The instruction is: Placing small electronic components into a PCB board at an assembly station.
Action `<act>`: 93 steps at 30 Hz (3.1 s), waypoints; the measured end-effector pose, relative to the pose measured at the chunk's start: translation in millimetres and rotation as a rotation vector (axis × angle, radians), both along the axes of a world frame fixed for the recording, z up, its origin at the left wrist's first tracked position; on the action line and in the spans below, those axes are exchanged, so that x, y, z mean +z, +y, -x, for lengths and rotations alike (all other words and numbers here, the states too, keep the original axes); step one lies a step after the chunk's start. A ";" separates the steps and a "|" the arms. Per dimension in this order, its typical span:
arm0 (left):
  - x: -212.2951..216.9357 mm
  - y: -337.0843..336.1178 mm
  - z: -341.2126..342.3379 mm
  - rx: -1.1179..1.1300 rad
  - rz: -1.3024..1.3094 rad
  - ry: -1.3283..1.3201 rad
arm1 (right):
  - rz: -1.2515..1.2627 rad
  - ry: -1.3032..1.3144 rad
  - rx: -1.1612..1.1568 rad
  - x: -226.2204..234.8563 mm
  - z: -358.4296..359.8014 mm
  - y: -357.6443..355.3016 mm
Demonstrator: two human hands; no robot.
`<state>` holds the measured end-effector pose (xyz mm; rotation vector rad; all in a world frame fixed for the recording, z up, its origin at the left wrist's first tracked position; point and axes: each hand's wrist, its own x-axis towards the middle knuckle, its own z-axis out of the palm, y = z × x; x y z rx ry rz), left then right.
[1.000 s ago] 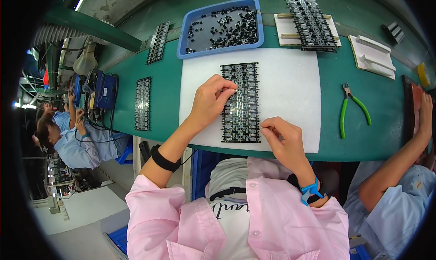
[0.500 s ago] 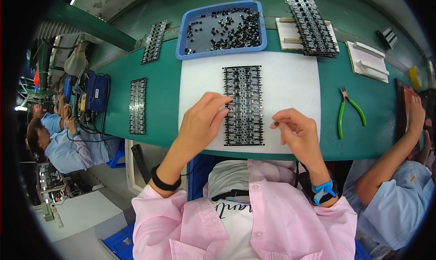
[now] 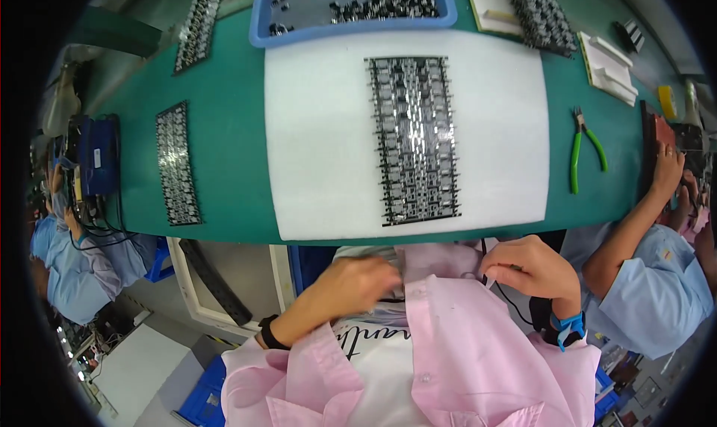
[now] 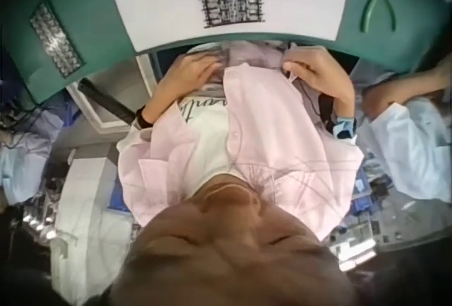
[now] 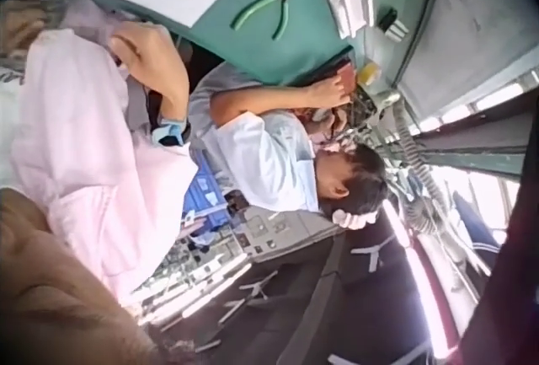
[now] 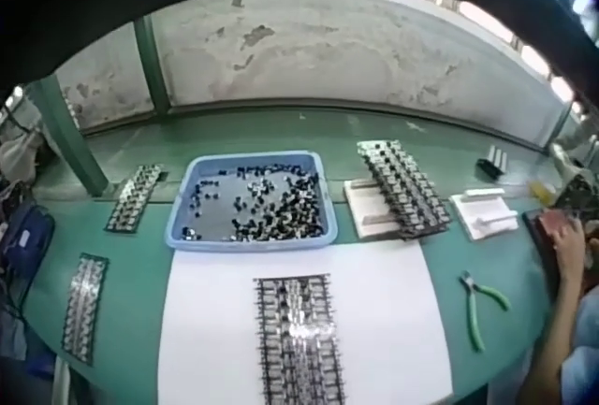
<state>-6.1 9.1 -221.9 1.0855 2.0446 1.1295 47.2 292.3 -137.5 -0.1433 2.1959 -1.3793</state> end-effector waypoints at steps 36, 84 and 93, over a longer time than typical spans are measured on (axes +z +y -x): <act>60.6 43.0 -8.3 0.352 -0.561 -0.856 | 0.150 0.741 -0.185 3.3 3.4 -73.9; 40.6 47.6 47.8 0.493 -0.391 0.452 | -0.382 0.699 -0.095 -12.0 135.9 -50.9; 39.3 46.9 47.1 0.472 -0.388 0.482 | -0.446 0.722 -0.051 -9.4 136.3 -53.4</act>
